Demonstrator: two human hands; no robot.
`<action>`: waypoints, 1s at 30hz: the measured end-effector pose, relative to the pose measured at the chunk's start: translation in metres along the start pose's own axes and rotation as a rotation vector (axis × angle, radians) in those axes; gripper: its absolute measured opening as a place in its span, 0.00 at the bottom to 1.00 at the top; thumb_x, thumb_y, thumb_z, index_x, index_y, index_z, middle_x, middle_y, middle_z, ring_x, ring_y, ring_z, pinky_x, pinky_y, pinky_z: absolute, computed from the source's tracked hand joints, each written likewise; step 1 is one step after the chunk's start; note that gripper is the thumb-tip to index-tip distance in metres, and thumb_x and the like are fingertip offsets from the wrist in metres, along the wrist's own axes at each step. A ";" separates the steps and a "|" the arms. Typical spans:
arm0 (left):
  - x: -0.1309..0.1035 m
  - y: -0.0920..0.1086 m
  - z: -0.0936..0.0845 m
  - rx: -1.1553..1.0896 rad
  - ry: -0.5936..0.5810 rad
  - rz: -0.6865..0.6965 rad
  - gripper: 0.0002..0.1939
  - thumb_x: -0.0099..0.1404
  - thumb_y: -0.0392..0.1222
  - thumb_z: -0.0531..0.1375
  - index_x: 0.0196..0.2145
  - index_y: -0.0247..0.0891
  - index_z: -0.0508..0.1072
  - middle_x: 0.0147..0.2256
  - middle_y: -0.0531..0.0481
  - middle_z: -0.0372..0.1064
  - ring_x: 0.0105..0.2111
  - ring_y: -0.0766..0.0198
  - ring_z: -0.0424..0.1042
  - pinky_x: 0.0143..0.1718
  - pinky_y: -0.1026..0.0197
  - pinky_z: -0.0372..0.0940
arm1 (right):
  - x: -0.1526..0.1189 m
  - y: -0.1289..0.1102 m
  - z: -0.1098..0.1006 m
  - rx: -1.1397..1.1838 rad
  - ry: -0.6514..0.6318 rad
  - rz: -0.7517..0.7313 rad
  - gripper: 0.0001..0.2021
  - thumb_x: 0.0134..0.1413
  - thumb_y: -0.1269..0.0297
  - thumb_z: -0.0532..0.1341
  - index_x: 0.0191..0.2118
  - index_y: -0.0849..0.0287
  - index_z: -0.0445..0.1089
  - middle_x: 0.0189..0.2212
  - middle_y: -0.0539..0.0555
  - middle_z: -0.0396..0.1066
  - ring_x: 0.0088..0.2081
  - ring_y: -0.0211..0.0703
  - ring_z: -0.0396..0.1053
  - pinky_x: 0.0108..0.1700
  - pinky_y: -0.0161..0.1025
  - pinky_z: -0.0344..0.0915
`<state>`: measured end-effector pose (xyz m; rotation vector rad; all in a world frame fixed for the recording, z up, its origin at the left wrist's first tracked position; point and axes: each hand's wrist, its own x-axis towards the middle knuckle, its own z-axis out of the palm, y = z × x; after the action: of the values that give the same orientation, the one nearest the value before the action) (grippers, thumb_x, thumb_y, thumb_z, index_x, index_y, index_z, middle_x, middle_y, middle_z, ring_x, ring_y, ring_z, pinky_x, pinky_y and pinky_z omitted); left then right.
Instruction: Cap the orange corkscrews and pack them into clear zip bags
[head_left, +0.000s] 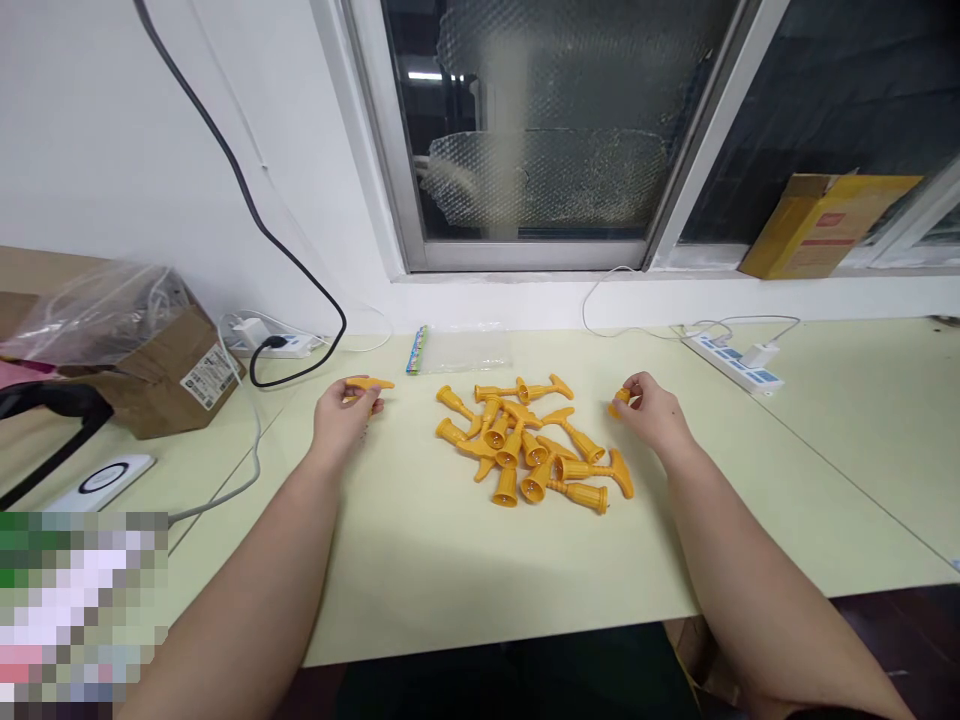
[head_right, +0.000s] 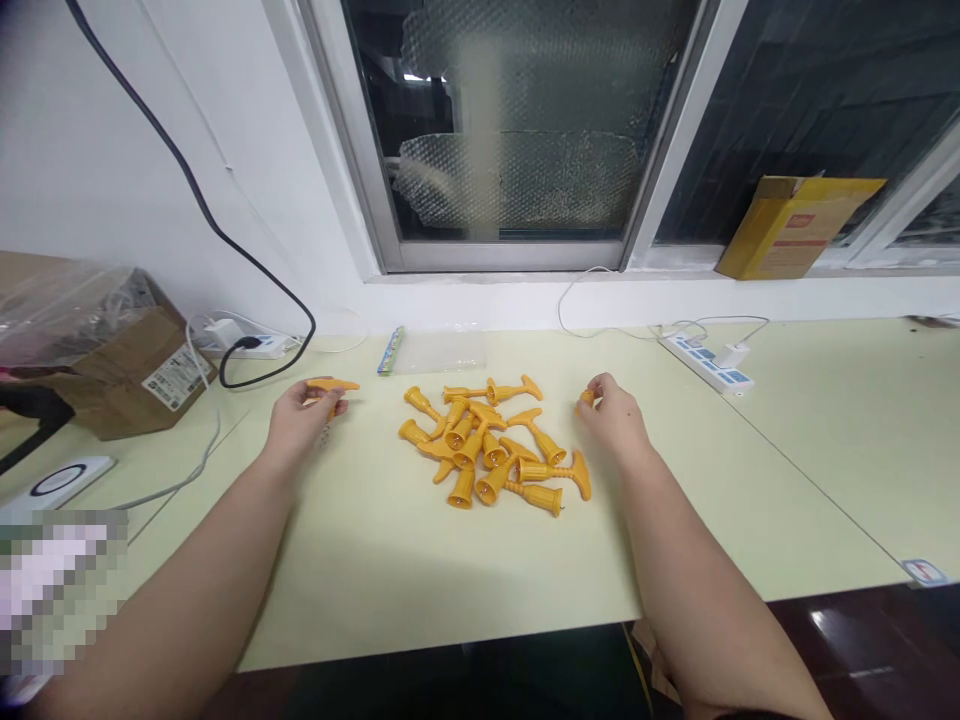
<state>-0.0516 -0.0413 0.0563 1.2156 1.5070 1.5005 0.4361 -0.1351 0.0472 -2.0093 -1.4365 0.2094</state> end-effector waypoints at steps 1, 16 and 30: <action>0.001 -0.002 -0.002 0.078 -0.001 0.020 0.23 0.58 0.42 0.69 0.50 0.36 0.72 0.35 0.53 0.68 0.29 0.65 0.77 0.38 0.59 0.73 | -0.001 0.000 0.001 -0.009 -0.016 0.023 0.12 0.52 0.59 0.64 0.43 0.53 0.67 0.41 0.54 0.77 0.33 0.44 0.70 0.36 0.41 0.62; 0.014 -0.025 -0.009 0.836 -0.129 0.290 0.15 0.55 0.35 0.60 0.41 0.37 0.79 0.44 0.38 0.75 0.44 0.48 0.75 0.56 0.46 0.68 | -0.015 -0.026 0.005 0.059 -0.062 -0.319 0.11 0.58 0.56 0.62 0.42 0.55 0.70 0.37 0.53 0.69 0.32 0.43 0.67 0.37 0.41 0.63; 0.012 -0.022 -0.008 0.941 -0.083 0.427 0.18 0.59 0.36 0.59 0.46 0.34 0.82 0.44 0.34 0.71 0.52 0.39 0.69 0.60 0.41 0.64 | -0.033 -0.041 0.010 -0.059 -0.481 -0.142 0.09 0.53 0.58 0.67 0.38 0.54 0.73 0.29 0.52 0.76 0.27 0.45 0.71 0.28 0.39 0.58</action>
<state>-0.0665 -0.0311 0.0374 2.2098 2.0650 0.9203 0.3861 -0.1523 0.0556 -1.9741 -1.8898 0.6284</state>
